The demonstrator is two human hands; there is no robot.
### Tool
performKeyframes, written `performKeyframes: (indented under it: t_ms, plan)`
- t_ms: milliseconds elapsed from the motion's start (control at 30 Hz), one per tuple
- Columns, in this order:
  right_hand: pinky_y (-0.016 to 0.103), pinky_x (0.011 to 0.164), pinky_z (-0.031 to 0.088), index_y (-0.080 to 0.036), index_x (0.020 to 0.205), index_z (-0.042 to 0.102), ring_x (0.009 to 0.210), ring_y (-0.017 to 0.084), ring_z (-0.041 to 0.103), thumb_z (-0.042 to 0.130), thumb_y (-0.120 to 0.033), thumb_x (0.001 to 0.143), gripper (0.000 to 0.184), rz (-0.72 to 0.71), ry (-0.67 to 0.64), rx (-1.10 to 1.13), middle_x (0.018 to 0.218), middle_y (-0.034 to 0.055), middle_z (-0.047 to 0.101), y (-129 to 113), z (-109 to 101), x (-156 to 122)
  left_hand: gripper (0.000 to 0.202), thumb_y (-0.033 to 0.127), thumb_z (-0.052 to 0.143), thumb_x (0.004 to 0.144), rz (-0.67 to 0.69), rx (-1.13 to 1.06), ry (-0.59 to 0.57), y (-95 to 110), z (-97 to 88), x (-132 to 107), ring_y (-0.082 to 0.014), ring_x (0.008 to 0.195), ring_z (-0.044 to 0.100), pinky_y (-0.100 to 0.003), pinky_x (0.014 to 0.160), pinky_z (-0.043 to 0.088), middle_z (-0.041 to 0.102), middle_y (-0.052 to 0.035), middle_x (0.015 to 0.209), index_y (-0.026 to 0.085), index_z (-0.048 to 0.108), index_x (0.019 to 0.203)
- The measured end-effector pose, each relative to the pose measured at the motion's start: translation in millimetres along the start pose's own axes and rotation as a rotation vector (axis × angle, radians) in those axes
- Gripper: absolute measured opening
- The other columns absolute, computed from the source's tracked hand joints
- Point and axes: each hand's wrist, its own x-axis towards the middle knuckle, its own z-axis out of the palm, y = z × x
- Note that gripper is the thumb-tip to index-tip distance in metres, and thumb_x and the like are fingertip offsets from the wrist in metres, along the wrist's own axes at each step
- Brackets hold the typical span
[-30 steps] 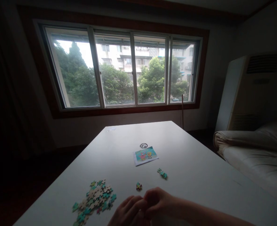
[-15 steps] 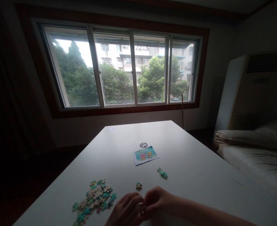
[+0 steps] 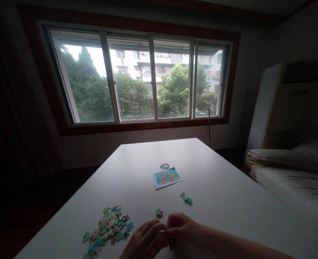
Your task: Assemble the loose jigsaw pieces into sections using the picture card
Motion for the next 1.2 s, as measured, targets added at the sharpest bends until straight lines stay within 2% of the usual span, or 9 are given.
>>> performKeyframes:
  t_ms: [267,400,467,567,700,800,1000,1200]
  plan:
    - [0.025,0.054,0.041,-0.012,0.068,0.054,0.051,0.011,0.054,0.078,-0.052,0.058,0.048,-0.019,-0.001,-0.047,0.059,0.0008,0.059,-4,3,-1,0.022,0.028,0.041,0.095,-0.037,0.05,0.001,0,-5.4,1,-0.0126,0.078,0.065,-0.021,0.068,0.055,0.067,-0.0026,0.082,0.017,0.057,0.085]
    - [0.024,0.053,0.041,-0.01,0.068,0.058,0.051,0.01,0.053,0.075,-0.05,0.063,0.044,-0.023,-0.023,-0.132,0.058,0.0011,0.058,-5,4,-2,0.026,0.034,0.04,0.094,-0.043,0.071,-0.044,1,-9.3,4,-0.0136,0.085,0.065,-0.022,0.072,0.055,0.069,-0.0045,0.09,0.015,0.056,0.103]
    - [0.022,0.052,0.04,-0.008,0.069,0.061,0.05,0.009,0.053,0.074,-0.048,0.065,0.041,-0.031,-0.032,-0.159,0.057,0.0012,0.058,-3,3,-2,0.026,0.033,0.042,0.094,-0.028,0.06,-0.065,2,-9.3,6,-0.0137,0.085,0.065,-0.022,0.072,0.055,0.069,-0.0043,0.09,0.015,0.055,0.106]
    - [0.021,0.051,0.04,-0.008,0.07,0.062,0.05,0.009,0.053,0.074,-0.043,0.066,0.037,-0.028,-0.015,-0.159,0.056,0.0008,0.059,-1,0,-1,0.02,0.029,0.046,0.093,-0.02,0.052,-0.051,3,-7.7,6,-0.0132,0.082,0.065,-0.021,0.07,0.055,0.069,-0.0033,0.086,0.015,0.056,0.103]
    - [0.023,0.052,0.041,-0.008,0.069,0.062,0.052,0.011,0.055,0.077,-0.039,0.059,0.036,0.015,0.005,-0.163,0.06,0.0027,0.062,-5,2,-2,0.013,0.025,0.049,0.091,-0.051,0.02,-0.053,4,-6.1,4,-0.0133,0.076,0.064,-0.022,0.067,0.054,0.066,-0.0026,0.08,0.015,0.056,0.097]
    - [0.024,0.054,0.04,-0.009,0.065,0.061,0.054,0.011,0.054,0.078,-0.037,0.055,0.034,0.046,0.013,-0.194,0.06,0.0019,0.061,-8,4,-4,0.014,0.029,0.05,0.09,-0.038,-0.009,-0.083,4,-6.1,4,-0.0141,0.072,0.062,-0.023,0.063,0.053,0.064,-0.002,0.075,0.016,0.055,0.09]
    - [0.021,0.053,0.036,-0.011,0.069,0.062,0.055,0.009,0.05,0.072,-0.026,0.06,0.02,0.077,0.071,-0.382,0.057,-0.0032,0.057,-8,6,-9,0.023,0.039,0.052,0.088,-0.02,-0.015,-0.084,4,-4.5,3,-0.013,0.06,0.058,-0.022,0.053,0.048,0.06,0.0004,0.065,0.018,0.053,0.079]
    - [0.023,0.051,0.038,-0.013,0.064,0.056,0.052,0.011,0.052,0.069,-0.032,0.058,0.024,0.095,0.111,-0.282,0.054,-0.0026,0.057,-6,10,-6,0.02,0.024,0.047,0.092,-0.017,-0.042,-0.091,3,-1.1,-3,-0.0124,0.057,0.054,-0.023,0.05,0.045,0.057,0.0016,0.06,0.019,0.051,0.074]
